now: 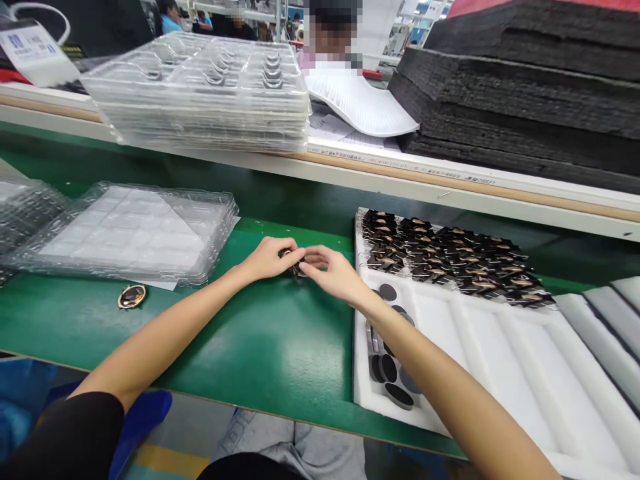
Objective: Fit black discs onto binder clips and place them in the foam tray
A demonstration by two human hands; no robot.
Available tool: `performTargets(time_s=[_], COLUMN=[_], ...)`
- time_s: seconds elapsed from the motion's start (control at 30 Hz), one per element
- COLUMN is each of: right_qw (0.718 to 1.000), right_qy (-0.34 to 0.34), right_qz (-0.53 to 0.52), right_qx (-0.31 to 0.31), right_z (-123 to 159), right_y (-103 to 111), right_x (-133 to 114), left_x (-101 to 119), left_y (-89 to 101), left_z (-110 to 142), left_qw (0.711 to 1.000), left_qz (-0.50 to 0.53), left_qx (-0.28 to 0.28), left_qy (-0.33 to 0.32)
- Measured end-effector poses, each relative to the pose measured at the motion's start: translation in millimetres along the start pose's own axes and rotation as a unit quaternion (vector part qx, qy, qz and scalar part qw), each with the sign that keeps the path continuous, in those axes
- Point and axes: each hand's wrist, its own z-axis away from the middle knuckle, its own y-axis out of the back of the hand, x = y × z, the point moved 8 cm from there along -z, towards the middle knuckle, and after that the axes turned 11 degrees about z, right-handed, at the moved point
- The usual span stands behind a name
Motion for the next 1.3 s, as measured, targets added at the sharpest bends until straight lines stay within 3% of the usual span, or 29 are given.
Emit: performTargets(time_s=[0.07,0.13,0.23,0.33,0.43,0.5,0.57,0.67,0.8,0.87,1.07,1.2,1.3], right_qw=[0.989,0.959,0.925,0.917,0.937,0.944,0.941,0.933,0.923,0.924,0.945,0.974,0.986], right_qy=[0.056,0.101,0.075,0.039,0.026,-0.023,-0.092,-0.155,-0.147,-0.136,-0.086,-0.030,-0.041], right_qz=[0.135,0.262,0.368,0.392,0.349,0.320,0.308,0.310,0.332,0.341,0.311,0.214,0.154], right_qx=[0.000,-0.024,-0.051,-0.059,-0.002,0.072,0.107,0.103,0.125,0.109,-0.045,-0.063,-0.052], right_z=[-6,-6,-2,4,1,-6,-16,-32,-40,-35,-9,-12,-23], right_y=[-2,-10,-16,-15,-4,8,10,-3,-13,-12,-10,-18,-23], right_x=[-4,-5,0,-2,-11,-8,2,14,10,7,18,20,19], left_x=[-10,-12,-8,-14,-16,-12,-12,-25,-47,-56,-74,-78,-79], left_y=[15.3,26.8,25.4,25.5,35.8,44.0,51.2,53.3,50.3,49.8,48.7,47.7,47.8], left_z=[-1,1,4,10,6,-4,-14,-24,-23,-20,-16,-17,-16], left_qw=[0.990,0.961,0.919,0.899,0.914,0.940,0.954,0.947,0.937,0.938,0.934,0.932,0.927], left_qz=[-0.103,-0.236,-0.375,-0.416,-0.371,-0.299,-0.235,-0.208,-0.227,-0.216,-0.195,-0.192,-0.196], left_qx=[0.045,0.072,0.037,-0.008,0.002,0.047,0.105,0.147,0.144,0.141,0.127,0.136,0.148], left_qy=[0.082,0.125,0.114,0.139,0.164,0.155,0.156,0.196,0.225,0.233,0.270,0.276,0.284])
